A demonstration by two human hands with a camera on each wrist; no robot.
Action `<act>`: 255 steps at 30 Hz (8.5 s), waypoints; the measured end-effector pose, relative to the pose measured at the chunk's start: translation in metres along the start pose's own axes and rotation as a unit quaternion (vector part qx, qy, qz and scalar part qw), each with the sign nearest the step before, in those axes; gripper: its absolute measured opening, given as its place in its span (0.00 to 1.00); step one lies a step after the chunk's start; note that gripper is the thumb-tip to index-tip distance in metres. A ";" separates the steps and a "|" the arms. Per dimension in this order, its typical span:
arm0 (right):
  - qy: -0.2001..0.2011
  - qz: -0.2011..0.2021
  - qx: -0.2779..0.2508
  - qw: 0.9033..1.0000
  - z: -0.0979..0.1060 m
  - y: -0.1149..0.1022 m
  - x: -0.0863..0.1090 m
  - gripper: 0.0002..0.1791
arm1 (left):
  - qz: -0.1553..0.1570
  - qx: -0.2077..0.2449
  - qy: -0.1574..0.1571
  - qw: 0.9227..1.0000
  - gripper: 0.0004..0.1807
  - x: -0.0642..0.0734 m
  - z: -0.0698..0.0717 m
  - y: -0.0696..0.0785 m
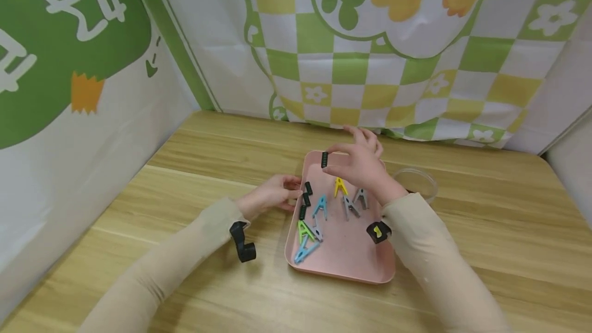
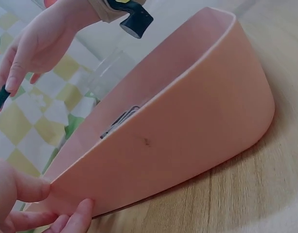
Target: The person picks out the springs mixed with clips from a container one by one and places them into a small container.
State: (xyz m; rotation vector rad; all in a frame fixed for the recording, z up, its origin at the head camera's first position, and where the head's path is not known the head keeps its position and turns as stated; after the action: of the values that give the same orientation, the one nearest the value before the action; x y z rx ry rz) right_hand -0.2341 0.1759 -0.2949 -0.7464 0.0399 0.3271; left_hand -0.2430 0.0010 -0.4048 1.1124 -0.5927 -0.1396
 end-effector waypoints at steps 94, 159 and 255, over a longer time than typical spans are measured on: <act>-0.005 -0.070 0.101 0.992 0.091 0.099 0.071 0.27 | -0.003 0.051 -0.056 0.997 0.29 0.000 0.001 0.000; -0.036 0.024 0.009 0.999 0.022 0.001 0.022 0.20 | -0.003 0.059 -0.050 0.997 0.28 0.000 0.002 0.002; -0.124 -0.053 0.046 0.990 -0.096 0.046 -0.017 0.18 | -0.005 0.051 -0.048 0.998 0.27 -0.002 0.000 0.002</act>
State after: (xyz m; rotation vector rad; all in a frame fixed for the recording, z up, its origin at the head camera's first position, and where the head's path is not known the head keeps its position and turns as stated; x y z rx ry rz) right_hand -0.2570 0.1382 -0.3933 -0.6097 -0.2178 0.3134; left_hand -0.2448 0.0028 -0.4034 1.2126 -0.6858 -0.1748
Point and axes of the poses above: each hand's wrist, its own x-axis away from the middle knuckle, its own z-axis out of the back of the hand, y = z × x, the point moved 6 cm from there along -x, towards the middle knuckle, and after that the axes turned 8 degrees about -x, right-handed, at the moved point
